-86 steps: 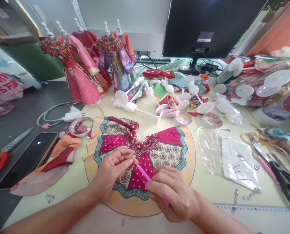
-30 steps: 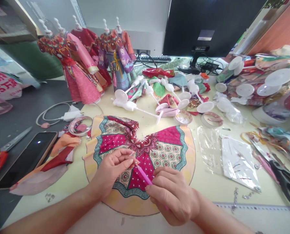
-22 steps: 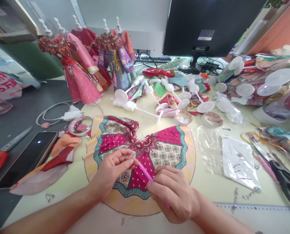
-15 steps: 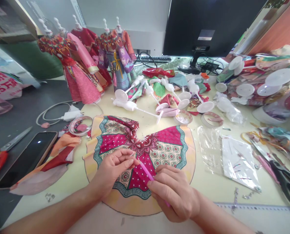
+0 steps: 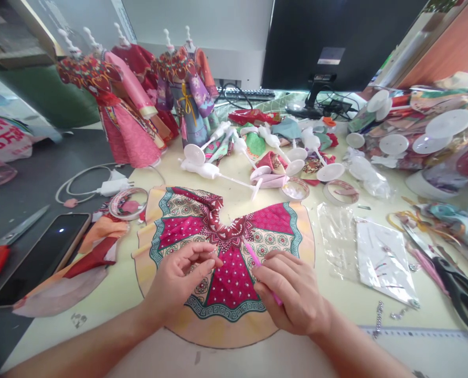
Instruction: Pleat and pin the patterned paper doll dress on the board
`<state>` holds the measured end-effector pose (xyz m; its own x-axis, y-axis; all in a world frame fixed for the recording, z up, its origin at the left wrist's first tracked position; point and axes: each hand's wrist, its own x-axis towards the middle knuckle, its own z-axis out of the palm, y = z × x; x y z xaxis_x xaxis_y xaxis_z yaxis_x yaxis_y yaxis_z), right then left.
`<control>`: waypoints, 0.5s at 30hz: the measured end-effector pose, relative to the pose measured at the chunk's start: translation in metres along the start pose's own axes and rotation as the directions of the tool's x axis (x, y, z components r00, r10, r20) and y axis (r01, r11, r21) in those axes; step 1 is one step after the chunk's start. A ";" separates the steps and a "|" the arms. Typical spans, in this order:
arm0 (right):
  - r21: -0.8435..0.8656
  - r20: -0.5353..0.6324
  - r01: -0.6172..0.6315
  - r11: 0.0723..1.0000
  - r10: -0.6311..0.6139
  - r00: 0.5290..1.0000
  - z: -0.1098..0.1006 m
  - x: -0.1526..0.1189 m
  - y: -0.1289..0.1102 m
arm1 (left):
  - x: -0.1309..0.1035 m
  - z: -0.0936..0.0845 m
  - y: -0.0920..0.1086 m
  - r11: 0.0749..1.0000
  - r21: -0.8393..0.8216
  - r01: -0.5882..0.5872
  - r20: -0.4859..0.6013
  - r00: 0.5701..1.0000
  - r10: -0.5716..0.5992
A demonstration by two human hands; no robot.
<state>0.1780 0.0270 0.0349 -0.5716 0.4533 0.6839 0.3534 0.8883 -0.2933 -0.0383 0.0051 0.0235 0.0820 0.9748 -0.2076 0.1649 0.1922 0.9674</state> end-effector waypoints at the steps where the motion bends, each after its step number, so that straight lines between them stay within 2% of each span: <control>1: -0.006 -0.012 0.000 1.000 0.000 1.000 -0.002 0.000 0.001 | -0.001 0.000 0.001 0.994 0.092 -0.052 0.011 0.999 0.051; 4: -0.033 -0.036 0.001 0.999 -0.002 0.999 -0.005 0.002 0.002 | -0.002 0.000 0.000 0.895 0.346 -0.283 0.119 0.959 0.257; 8: -0.057 -0.046 0.004 0.998 -0.006 0.999 -0.005 0.003 0.000 | 0.001 0.004 -0.009 0.665 0.509 -0.546 0.276 0.836 0.475; 10: -0.065 -0.041 -0.003 0.998 0.000 0.999 -0.004 0.003 -0.001 | 0.004 0.006 -0.016 0.556 0.564 -0.610 0.330 0.784 0.525; 12: -0.068 -0.032 -0.007 0.998 0.005 0.999 -0.004 0.002 -0.001 | 0.007 0.006 -0.021 0.472 0.604 -0.642 0.377 0.752 0.540; 15: -0.068 -0.027 -0.012 0.998 0.010 1.000 -0.004 0.001 -0.002 | 0.010 0.004 -0.023 0.442 0.609 -0.659 0.377 0.731 0.569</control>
<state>0.1793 0.0261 0.0388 -0.5483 0.4598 0.6985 0.4092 0.8760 -0.2554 -0.0374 0.0100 -0.0011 0.5243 0.7787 0.3445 0.6172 -0.6263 0.4763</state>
